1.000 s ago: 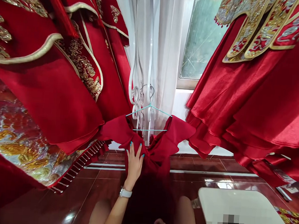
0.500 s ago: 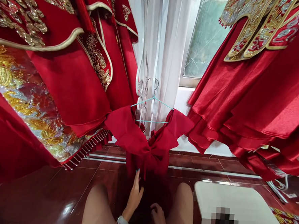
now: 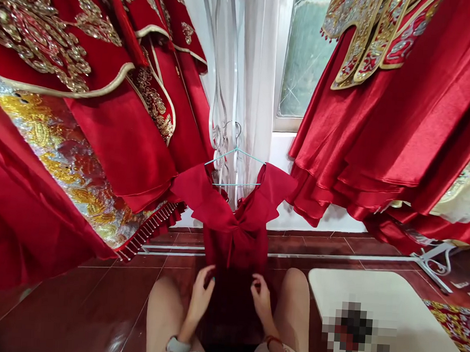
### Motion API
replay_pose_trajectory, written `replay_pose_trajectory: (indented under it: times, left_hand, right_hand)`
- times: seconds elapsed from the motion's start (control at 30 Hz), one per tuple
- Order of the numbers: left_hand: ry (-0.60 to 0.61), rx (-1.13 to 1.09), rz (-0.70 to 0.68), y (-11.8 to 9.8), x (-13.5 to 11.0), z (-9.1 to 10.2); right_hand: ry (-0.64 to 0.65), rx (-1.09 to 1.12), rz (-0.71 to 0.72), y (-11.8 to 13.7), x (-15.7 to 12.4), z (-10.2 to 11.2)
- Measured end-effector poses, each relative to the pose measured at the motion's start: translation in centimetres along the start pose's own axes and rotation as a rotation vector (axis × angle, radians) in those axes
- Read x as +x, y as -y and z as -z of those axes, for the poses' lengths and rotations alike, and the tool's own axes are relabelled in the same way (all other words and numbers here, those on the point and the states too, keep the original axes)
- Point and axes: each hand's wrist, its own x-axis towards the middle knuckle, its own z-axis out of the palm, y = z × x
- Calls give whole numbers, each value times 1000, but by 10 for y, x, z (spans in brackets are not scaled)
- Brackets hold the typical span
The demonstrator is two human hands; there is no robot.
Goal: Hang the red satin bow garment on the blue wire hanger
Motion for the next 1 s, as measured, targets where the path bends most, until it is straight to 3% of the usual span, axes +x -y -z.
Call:
replay_pose_trajectory:
  times: [0.1, 0.2, 0.3, 0.4, 0.47, 0.6, 0.83, 1.0]
  left_hand:
    - [-137, -13, -225, -73, 53, 39]
    - [-293, 79, -456, -150, 107, 64]
    - [-456, 199, -547, -206, 158, 67]
    - [-521, 319, -474, -230, 198, 58]
    - [-520, 374, -421, -232, 215, 56]
    - [-480, 431, -400, -224, 228, 67]
    - [-415, 434, -486, -220, 236, 92]
    - [-323, 591, -457, -231, 227, 103]
  right_hand:
    - [-139, 21, 200, 79, 38, 19]
    - [-453, -29, 445, 175, 81, 30]
    - [-595, -252, 670, 258, 123, 28]
    - [-624, -457, 679, 309, 156, 17]
    - [-616, -521, 636, 325, 171, 11]
    - [-548, -554, 628, 331, 186, 15]
    - [-212, -778, 703, 339, 199, 70]
    - [-120, -837, 727, 342, 210, 97]
